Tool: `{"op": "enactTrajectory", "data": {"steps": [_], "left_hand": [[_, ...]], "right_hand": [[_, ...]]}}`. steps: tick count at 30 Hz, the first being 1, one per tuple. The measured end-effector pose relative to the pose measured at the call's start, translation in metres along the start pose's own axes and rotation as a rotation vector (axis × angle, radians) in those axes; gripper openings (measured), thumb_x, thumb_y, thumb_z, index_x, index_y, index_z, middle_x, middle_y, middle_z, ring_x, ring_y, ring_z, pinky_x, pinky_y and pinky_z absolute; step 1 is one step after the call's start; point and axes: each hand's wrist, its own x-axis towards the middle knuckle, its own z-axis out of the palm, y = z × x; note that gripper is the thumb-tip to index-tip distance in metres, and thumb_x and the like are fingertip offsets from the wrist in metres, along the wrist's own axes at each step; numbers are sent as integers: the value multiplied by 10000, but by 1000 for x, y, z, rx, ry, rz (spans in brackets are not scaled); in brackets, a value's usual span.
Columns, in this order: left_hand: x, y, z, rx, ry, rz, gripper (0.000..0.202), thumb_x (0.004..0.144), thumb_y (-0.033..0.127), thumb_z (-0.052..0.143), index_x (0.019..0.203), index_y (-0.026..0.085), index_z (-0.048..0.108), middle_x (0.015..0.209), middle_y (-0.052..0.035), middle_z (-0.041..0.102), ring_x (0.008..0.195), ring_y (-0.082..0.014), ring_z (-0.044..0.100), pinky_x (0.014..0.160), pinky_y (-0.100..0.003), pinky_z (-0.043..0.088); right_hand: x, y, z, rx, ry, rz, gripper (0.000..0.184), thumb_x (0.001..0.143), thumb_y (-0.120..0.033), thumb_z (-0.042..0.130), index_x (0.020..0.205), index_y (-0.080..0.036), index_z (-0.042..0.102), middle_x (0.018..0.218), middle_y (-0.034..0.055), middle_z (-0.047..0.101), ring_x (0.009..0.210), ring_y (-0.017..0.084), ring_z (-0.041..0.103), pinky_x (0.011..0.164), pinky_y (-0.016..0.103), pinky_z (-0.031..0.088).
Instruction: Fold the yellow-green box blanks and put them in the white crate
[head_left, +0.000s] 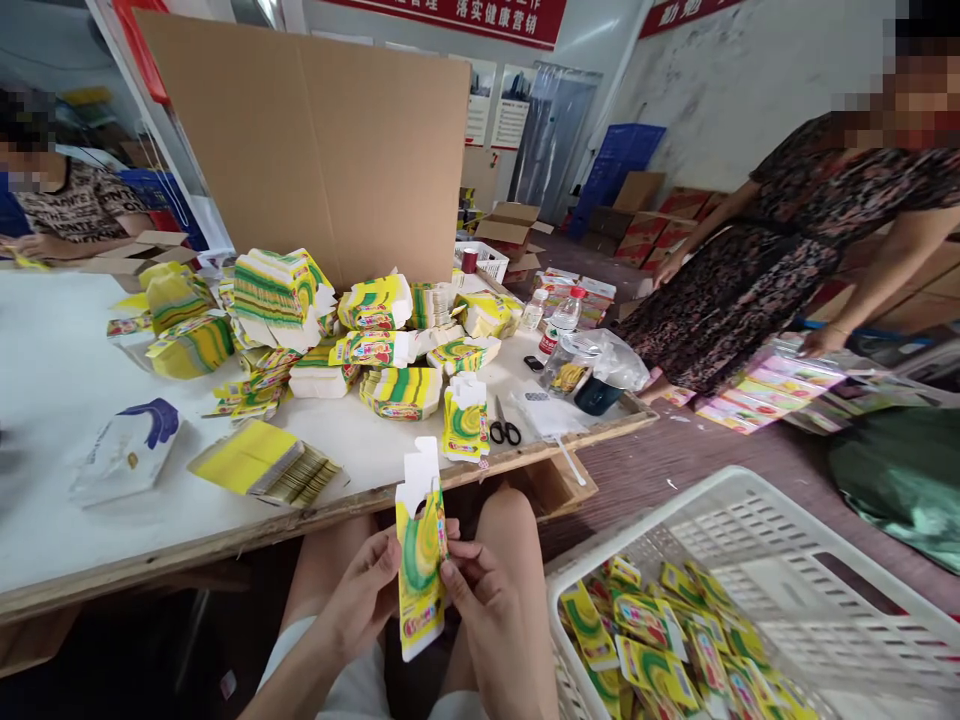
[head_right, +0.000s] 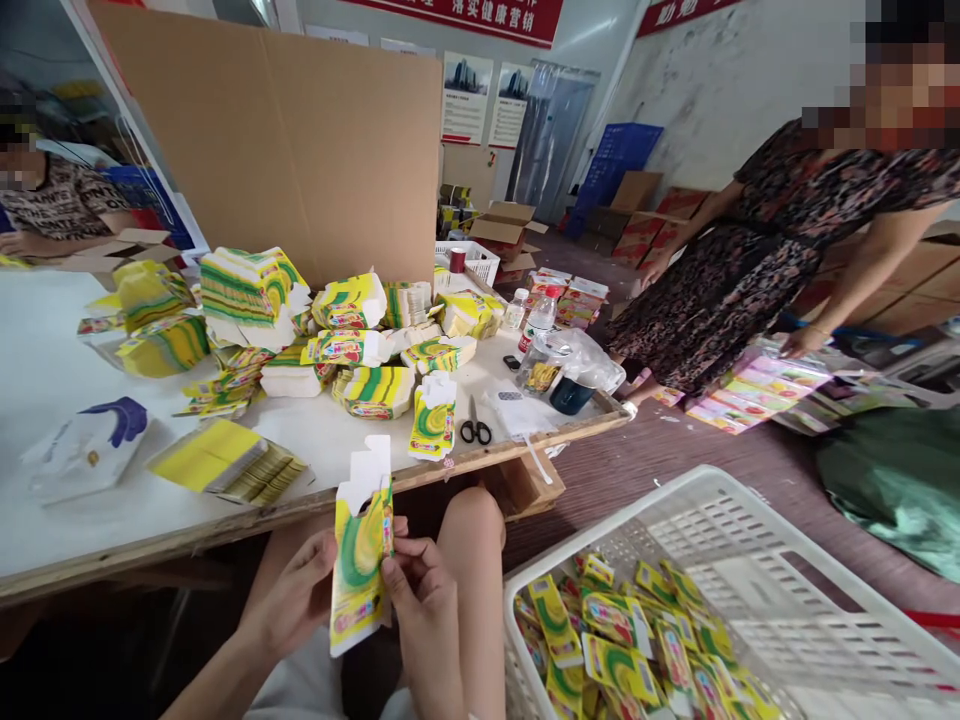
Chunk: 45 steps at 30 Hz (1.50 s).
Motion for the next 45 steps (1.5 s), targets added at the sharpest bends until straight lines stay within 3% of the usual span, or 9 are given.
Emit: {"op": "enactTrajectory", "data": {"steps": [4, 9, 15, 21, 26, 30, 33, 40, 45], "left_hand": [[5, -5, -2, 70, 74, 23, 319, 786, 422, 787, 1013, 198, 788, 1028, -109, 798, 989, -294, 735, 895, -374, 568], [13, -15, -5, 235, 190, 103, 410, 774, 461, 784, 1061, 171, 746, 951, -105, 801, 920, -288, 744, 824, -357, 586], [6, -14, -5, 455, 275, 225, 596, 829, 395, 745, 1347, 211, 514, 1143, -131, 746, 1032, -281, 712, 820, -328, 572], [-6, -4, -8, 532, 103, 160, 604, 898, 316, 674, 1430, 265, 394, 1207, -134, 704, 1114, -297, 673, 889, -364, 541], [-7, 1, -7, 479, -52, 109, 421, 928, 311, 638, 1307, 280, 456, 1149, -102, 715, 1064, -261, 677, 833, -327, 524], [-9, -3, -4, 460, -89, 75, 326, 924, 324, 651, 1195, 288, 474, 1049, -48, 731, 935, -190, 685, 793, -277, 497], [-10, -9, -3, 455, -100, 85, 292, 913, 349, 664, 1130, 274, 483, 1030, -40, 725, 881, -165, 669, 781, -265, 485], [-5, -10, -3, 433, -71, 46, 721, 898, 330, 681, 1463, 314, 234, 1126, -96, 711, 994, -249, 687, 803, -323, 510], [-2, -7, -8, 547, -21, 78, 462, 889, 349, 681, 1318, 273, 531, 1186, -100, 709, 1038, -268, 680, 821, -320, 532]], "right_hand": [[-4, -6, 5, -93, 42, -25, 327, 771, -455, 795, 949, -191, 721, 933, 81, 768, 874, 241, 704, 797, 352, 566], [-8, 3, 5, -191, 91, -35, 288, 803, -467, 744, 803, -186, 680, 762, 52, 731, 717, 223, 691, 664, 318, 571], [-7, 2, 2, -321, 155, -147, 249, 824, -430, 732, 824, -187, 677, 746, 46, 727, 683, 204, 683, 633, 283, 573], [-5, -19, -7, -316, 25, -246, 437, 888, -321, 687, 1311, -236, 616, 1298, 117, 682, 1146, 282, 661, 904, 367, 579], [-3, -25, -17, -352, -36, -232, 376, 930, -344, 625, 1294, -250, 616, 1121, 95, 740, 988, 247, 706, 800, 310, 583], [-1, -34, -21, -483, -73, -247, 186, 954, -364, 571, 1016, -238, 693, 924, 47, 717, 810, 198, 678, 711, 258, 536], [2, -40, -21, -539, -101, -287, 211, 958, -365, 549, 865, -228, 680, 759, 16, 668, 677, 173, 622, 638, 246, 502], [4, -39, -16, -472, 59, -358, 253, 941, -379, 587, 1129, -245, 690, 1109, 106, 727, 938, 250, 700, 814, 350, 571], [3, -40, -26, -514, 28, -359, 332, 964, -463, 529, 1025, -263, 787, 1043, 96, 753, 1046, 288, 665, 941, 425, 520]]}}
